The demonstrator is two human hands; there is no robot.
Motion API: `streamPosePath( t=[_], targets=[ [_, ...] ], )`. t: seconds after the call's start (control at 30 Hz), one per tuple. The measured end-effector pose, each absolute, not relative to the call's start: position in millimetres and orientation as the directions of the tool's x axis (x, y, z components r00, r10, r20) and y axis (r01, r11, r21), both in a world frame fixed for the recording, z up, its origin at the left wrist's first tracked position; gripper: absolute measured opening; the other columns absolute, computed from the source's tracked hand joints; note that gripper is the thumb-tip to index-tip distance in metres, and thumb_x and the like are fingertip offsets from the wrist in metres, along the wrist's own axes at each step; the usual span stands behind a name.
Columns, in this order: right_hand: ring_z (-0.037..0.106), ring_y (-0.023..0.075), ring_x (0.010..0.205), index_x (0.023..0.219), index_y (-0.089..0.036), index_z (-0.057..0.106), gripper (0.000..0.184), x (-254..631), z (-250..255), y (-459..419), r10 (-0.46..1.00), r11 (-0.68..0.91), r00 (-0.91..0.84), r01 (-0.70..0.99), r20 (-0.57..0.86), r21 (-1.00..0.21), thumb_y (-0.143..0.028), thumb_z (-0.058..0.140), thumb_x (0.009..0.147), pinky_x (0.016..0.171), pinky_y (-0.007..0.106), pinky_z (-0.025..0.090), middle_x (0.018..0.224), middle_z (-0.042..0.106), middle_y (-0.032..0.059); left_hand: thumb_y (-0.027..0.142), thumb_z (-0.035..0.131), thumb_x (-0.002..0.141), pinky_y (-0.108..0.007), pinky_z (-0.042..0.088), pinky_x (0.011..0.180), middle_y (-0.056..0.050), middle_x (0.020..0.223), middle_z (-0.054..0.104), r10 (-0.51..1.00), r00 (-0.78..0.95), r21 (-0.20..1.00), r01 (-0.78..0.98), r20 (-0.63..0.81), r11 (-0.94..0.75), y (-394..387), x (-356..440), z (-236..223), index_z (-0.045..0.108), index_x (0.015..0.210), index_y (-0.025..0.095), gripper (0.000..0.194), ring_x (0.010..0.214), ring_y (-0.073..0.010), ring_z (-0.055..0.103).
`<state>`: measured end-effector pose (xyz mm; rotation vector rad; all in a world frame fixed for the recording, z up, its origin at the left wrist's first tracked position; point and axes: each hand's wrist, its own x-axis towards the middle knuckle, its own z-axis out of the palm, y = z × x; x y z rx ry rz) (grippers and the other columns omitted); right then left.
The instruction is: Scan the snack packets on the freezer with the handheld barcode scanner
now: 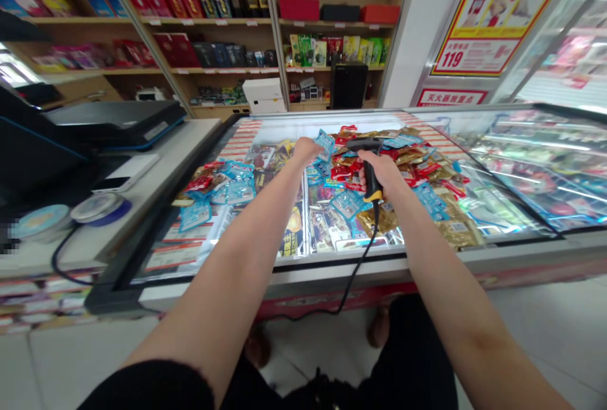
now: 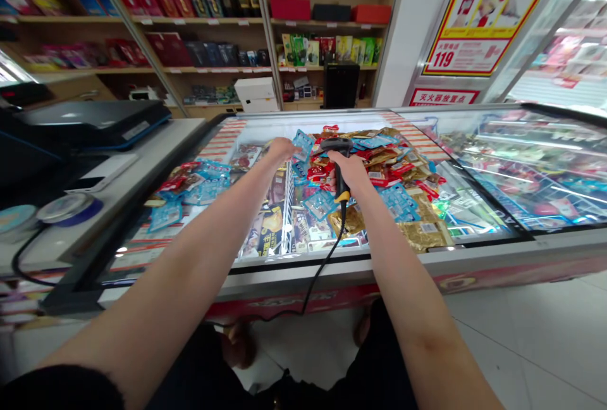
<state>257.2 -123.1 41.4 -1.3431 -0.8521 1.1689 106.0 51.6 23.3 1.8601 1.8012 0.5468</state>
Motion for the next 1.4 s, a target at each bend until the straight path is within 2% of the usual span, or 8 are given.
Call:
streamPosePath(
  t=[0.17,0.27,0.3,0.4,0.5,0.77,1.13,1.4],
  targets=[
    [0.050,0.0139,0.034,0.078,-0.017,0.056,0.019,244,40,-124,0.967,-0.143,0.193,-0.119,-0.164,-0.983,-0.027,0.056,0.095,0.033,0.023,0.042,0.044,0.055,-0.0010,0.020,0.074,0.078,-0.026,0.056,0.077,-0.008,0.110,0.074,0.997,-0.015,0.830,0.552,-0.077,0.073,26,76,16,0.072,0.103,0.018,0.026,0.095,-0.0217,0.073],
    [0.051,0.0141,0.035,0.078,-0.018,0.056,0.019,233,39,-121,0.973,-0.147,0.164,-0.091,-0.161,-0.985,-0.028,0.060,0.093,0.034,0.024,0.043,0.045,0.056,-0.0006,0.015,0.068,0.080,-0.026,0.057,0.072,-0.005,0.094,0.072,0.995,-0.067,0.941,0.324,-0.074,0.092,4,60,13,0.069,0.088,0.016,0.009,0.085,-0.0180,0.071],
    [0.051,0.0142,0.035,0.078,-0.018,0.056,0.019,229,39,-119,0.976,-0.147,0.148,-0.082,-0.158,-0.986,-0.029,0.061,0.092,0.034,0.024,0.043,0.046,0.056,-0.0003,0.013,0.067,0.079,-0.027,0.058,0.071,-0.005,0.087,0.070,0.994,-0.088,0.966,0.245,-0.067,0.087,-3,55,12,0.066,0.081,0.016,0.004,0.082,-0.0181,0.070],
    [0.052,0.0149,0.036,0.079,-0.018,0.056,0.019,215,41,-114,0.984,-0.139,0.105,-0.058,-0.144,-0.989,-0.031,0.062,0.092,0.035,0.025,0.044,0.048,0.057,0.0001,0.009,0.067,0.076,-0.031,0.059,0.069,-0.003,0.072,0.062,0.982,-0.181,0.998,0.025,-0.058,0.063,-17,43,11,0.058,0.068,0.017,0.014,0.077,-0.0185,0.068],
    [0.052,0.0149,0.036,0.078,-0.019,0.056,0.021,198,46,-110,0.987,-0.143,0.069,-0.038,-0.145,-0.989,-0.033,0.065,0.091,0.035,0.024,0.044,0.047,0.057,0.0002,0.010,0.067,0.076,-0.032,0.059,0.072,-0.001,0.071,0.060,0.964,-0.250,0.993,-0.103,-0.090,0.066,-21,33,8,0.058,0.070,0.018,0.014,0.077,-0.0175,0.068],
    [0.051,0.0146,0.033,0.071,-0.019,0.054,0.027,174,40,-109,0.988,-0.154,0.026,0.015,-0.154,-0.988,-0.033,0.063,0.091,0.033,0.024,0.042,0.045,0.057,0.0018,0.007,0.069,0.070,-0.029,0.057,0.077,0.002,0.067,0.061,0.941,-0.292,0.955,-0.284,-0.171,0.085,-22,22,3,0.058,0.075,0.018,0.017,0.077,-0.0134,0.069],
    [0.050,0.0137,0.033,0.068,-0.018,0.054,0.027,178,38,-116,0.981,-0.193,0.027,0.011,-0.192,-0.981,-0.030,0.060,0.091,0.032,0.024,0.043,0.045,0.056,0.0012,0.008,0.070,0.063,-0.026,0.054,0.073,0.004,0.062,0.059,0.944,-0.292,0.955,-0.291,-0.154,0.066,-18,23,3,0.060,0.074,0.016,0.017,0.068,-0.0110,0.065],
    [0.050,0.0129,0.033,0.070,-0.019,0.053,0.027,180,36,-117,0.976,-0.217,0.000,0.000,-0.217,-0.976,-0.031,0.060,0.092,0.031,0.023,0.042,0.045,0.056,-0.0001,0.007,0.066,0.067,-0.026,0.054,0.075,0.003,0.066,0.058,0.947,-0.285,0.961,-0.269,-0.146,0.068,-19,25,2,0.059,0.073,0.017,0.013,0.069,-0.0101,0.062]
  ],
)
